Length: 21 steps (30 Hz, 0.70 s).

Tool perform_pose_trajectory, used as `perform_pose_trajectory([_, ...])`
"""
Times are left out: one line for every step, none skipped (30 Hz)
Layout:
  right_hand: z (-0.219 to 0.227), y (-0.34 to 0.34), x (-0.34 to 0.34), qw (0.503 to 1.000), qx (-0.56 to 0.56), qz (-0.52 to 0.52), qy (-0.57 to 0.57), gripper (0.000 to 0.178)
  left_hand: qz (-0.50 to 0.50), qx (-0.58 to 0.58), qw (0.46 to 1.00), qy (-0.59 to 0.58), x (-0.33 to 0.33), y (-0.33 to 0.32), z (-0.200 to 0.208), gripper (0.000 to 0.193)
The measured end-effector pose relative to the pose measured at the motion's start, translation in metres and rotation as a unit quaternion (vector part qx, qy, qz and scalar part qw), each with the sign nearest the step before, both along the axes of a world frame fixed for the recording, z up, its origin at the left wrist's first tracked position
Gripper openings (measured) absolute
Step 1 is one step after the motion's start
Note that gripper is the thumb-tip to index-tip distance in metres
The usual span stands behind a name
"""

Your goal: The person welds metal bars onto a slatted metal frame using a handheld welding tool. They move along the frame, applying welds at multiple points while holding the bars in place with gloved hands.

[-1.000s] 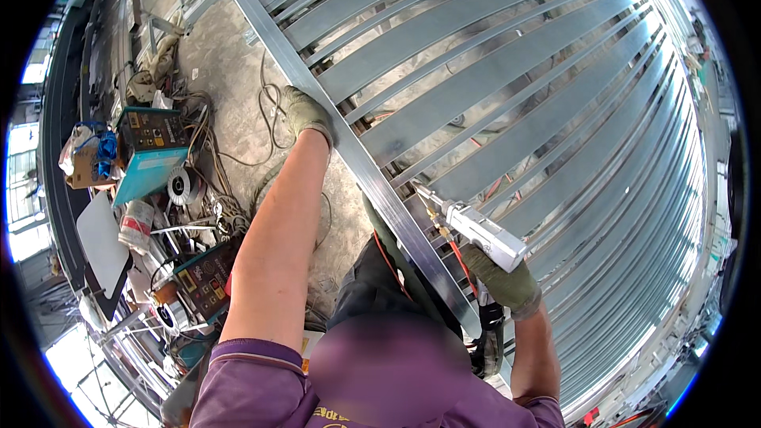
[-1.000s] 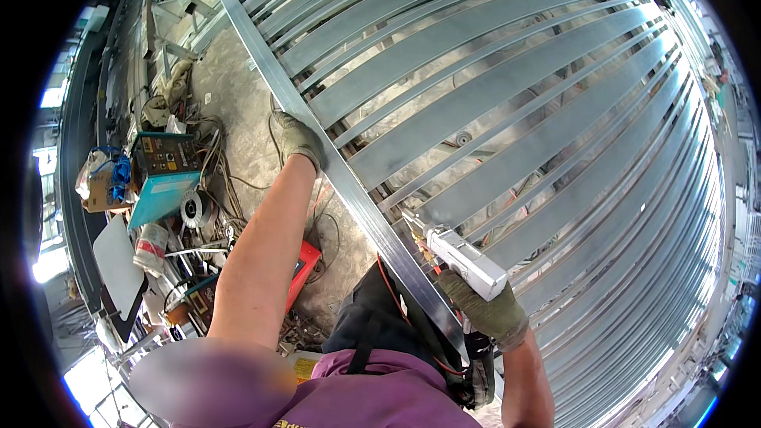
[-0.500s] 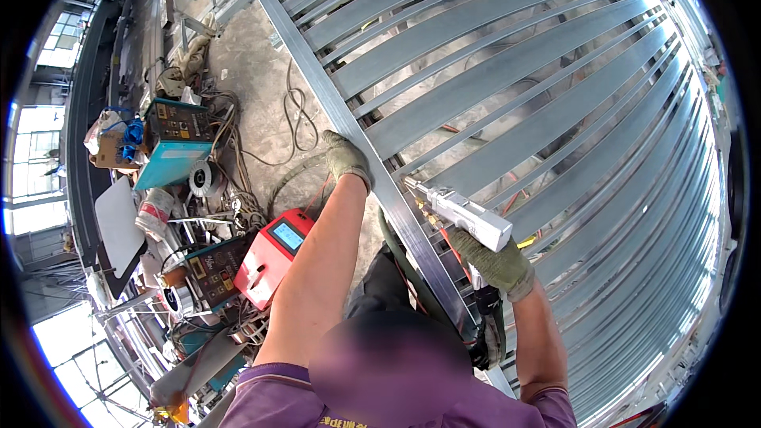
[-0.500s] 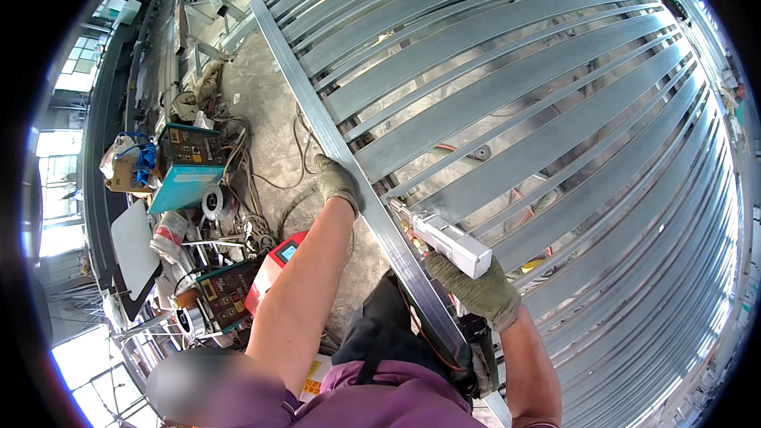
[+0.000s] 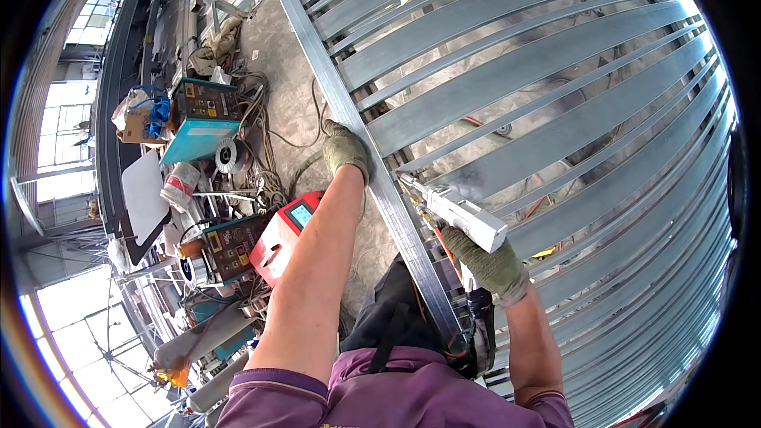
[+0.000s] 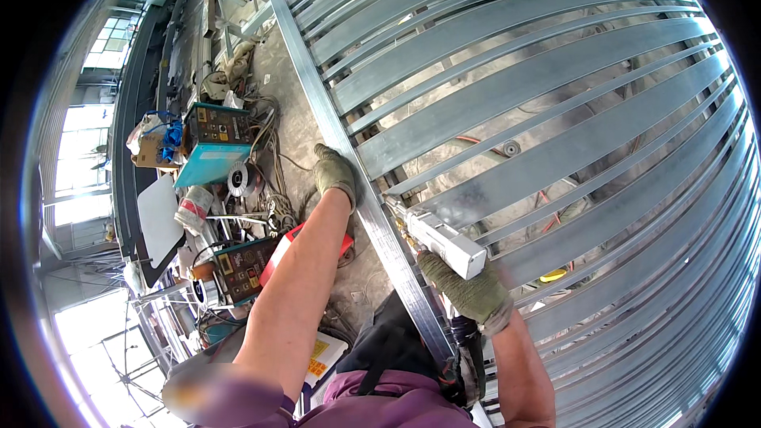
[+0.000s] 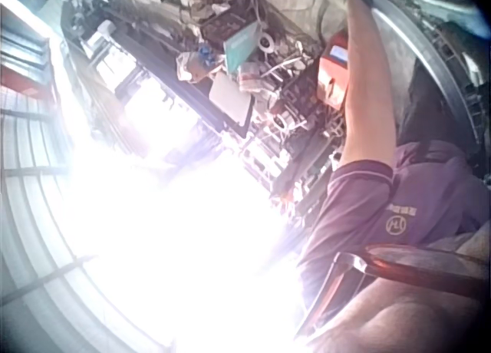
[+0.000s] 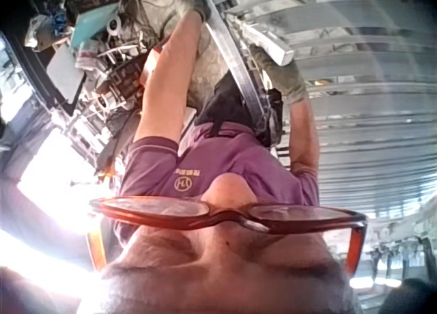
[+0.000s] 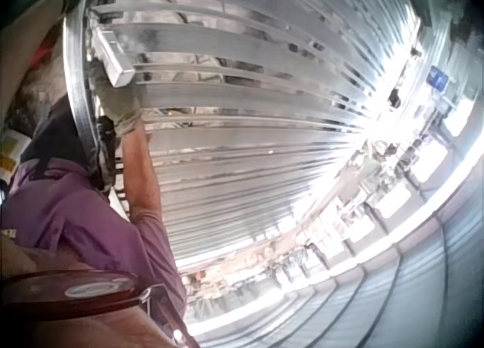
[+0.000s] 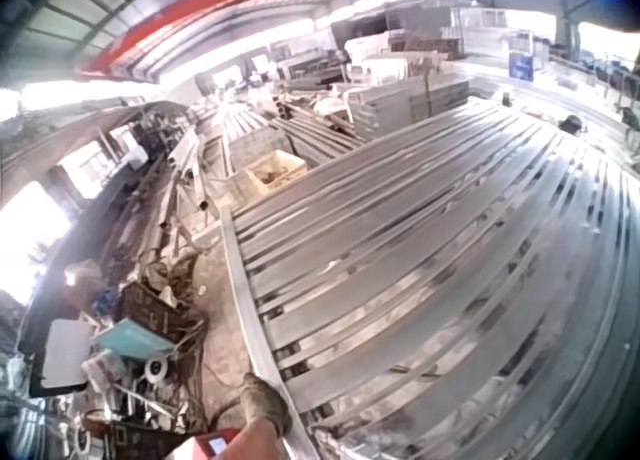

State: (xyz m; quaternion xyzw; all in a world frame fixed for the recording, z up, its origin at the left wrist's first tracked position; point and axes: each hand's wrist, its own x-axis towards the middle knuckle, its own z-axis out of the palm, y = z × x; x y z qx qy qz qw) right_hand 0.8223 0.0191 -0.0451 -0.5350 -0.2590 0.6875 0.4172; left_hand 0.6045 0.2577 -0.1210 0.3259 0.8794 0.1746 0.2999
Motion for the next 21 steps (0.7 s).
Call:
perform_pose_trajectory([0.001, 0.001, 0.0, 1.0, 0.001, 0.005, 0.008, 0.037, 0.004, 0.008, 1.0, 0.004, 0.0, 0.0, 0.002, 0.088])
perform_pose_trajectory([0.002, 0.003, 0.002, 1.0, 0.002, 0.011, 0.014, 0.038, 0.009, 0.014, 1.0, 0.008, 0.002, -0.002, 0.003, 0.088])
perform_pose_trajectory([0.002, 0.004, 0.003, 1.0, 0.001, 0.016, 0.021, 0.038, 0.013, 0.02, 1.0, 0.011, 0.003, -0.002, 0.002, 0.088])
perform_pose_trajectory([0.0, 0.004, 0.003, 0.999, 0.011, 0.014, 0.028, 0.039, 0.001, 0.026, 0.999, 0.02, 0.002, -0.003, -0.001, 0.088])
perform_pose_trajectory([-0.001, 0.005, 0.003, 0.999, 0.022, 0.011, 0.034, 0.039, -0.012, 0.034, 0.999, 0.028, 0.001, -0.002, -0.004, 0.088])
perform_pose_trajectory([-0.002, 0.006, 0.003, 0.999, 0.033, 0.008, 0.04, 0.039, -0.025, 0.041, 0.998, 0.036, -0.002, -0.001, -0.009, 0.088])
perform_pose_trajectory([-0.003, 0.006, 0.003, 0.999, 0.041, 0.014, 0.033, 0.038, -0.032, 0.052, 0.997, 0.042, -0.009, 0.001, -0.021, 0.088])
perform_pose_trajectory([-0.003, 0.008, 0.002, 0.998, 0.051, 0.023, 0.027, 0.036, -0.025, 0.055, 0.997, 0.038, -0.015, 0.004, -0.032, 0.087])
perform_pose_trajectory([-0.003, 0.008, 0.001, 0.998, 0.06, 0.03, 0.021, 0.035, -0.02, 0.057, 0.998, 0.035, -0.017, 0.006, -0.038, 0.087])
perform_pose_trajectory([-0.002, 0.009, 0.0, 0.998, 0.044, 0.028, 0.024, 0.036, -0.014, 0.059, 0.998, 0.031, -0.021, 0.006, -0.044, 0.087])
perform_pose_trajectory([-0.004, 0.009, -0.001, 0.999, 0.025, 0.021, 0.024, 0.037, -0.008, 0.048, 0.998, 0.028, -0.012, 0.004, -0.035, 0.087])
perform_pose_trajectory([-0.005, 0.008, -0.001, 1.0, 0.006, 0.015, 0.024, 0.038, -0.002, 0.036, 0.999, 0.025, 0.003, 0.0, -0.012, 0.087])
perform_pose_trajectory([-0.005, 0.007, 0.0, 0.999, 0.013, 0.02, 0.026, 0.037, 0.007, 0.027, 0.999, 0.023, 0.01, -0.002, 0.002, 0.087])
perform_pose_trajectory([-0.006, 0.006, 0.0, 0.999, 0.021, 0.025, 0.027, 0.037, 0.004, 0.021, 0.999, 0.027, 0.01, -0.003, 0.003, 0.087])
perform_pose_trajectory([-0.007, 0.006, 0.001, 0.999, 0.029, 0.03, 0.029, 0.037, 0.001, 0.015, 0.999, 0.032, 0.01, -0.003, 0.004, 0.087])
perform_pose_trajectory([-0.006, 0.006, 0.0, 0.999, 0.024, 0.033, 0.027, 0.037, -0.002, 0.009, 0.999, 0.037, 0.009, -0.003, 0.004, 0.087])
perform_pose_trajectory([-0.003, 0.008, 0.0, 0.999, 0.021, 0.036, 0.025, 0.037, -0.015, 0.014, 0.999, 0.044, 0.005, -0.002, 0.0, 0.087])
perform_pose_trajectory([-0.002, 0.009, 0.0, 0.999, 0.018, 0.039, 0.022, 0.037, -0.028, 0.018, 0.998, 0.052, -0.001, -0.001, -0.008, 0.087])
perform_pose_trajectory([-0.001, 0.009, 0.001, 0.999, 0.011, 0.041, 0.02, 0.037, -0.042, 0.022, 0.997, 0.06, -0.006, 0.001, -0.016, 0.087])
perform_pose_trajectory([-0.001, 0.008, 0.001, 0.999, 0.003, 0.043, 0.019, 0.037, -0.036, 0.017, 0.998, 0.058, -0.006, 0.001, -0.018, 0.087])
perform_pose_trajectory([-0.001, 0.008, 0.001, 0.999, -0.005, 0.045, 0.017, 0.037, -0.031, 0.012, 0.998, 0.056, -0.006, 0.002, -0.02, 0.087])
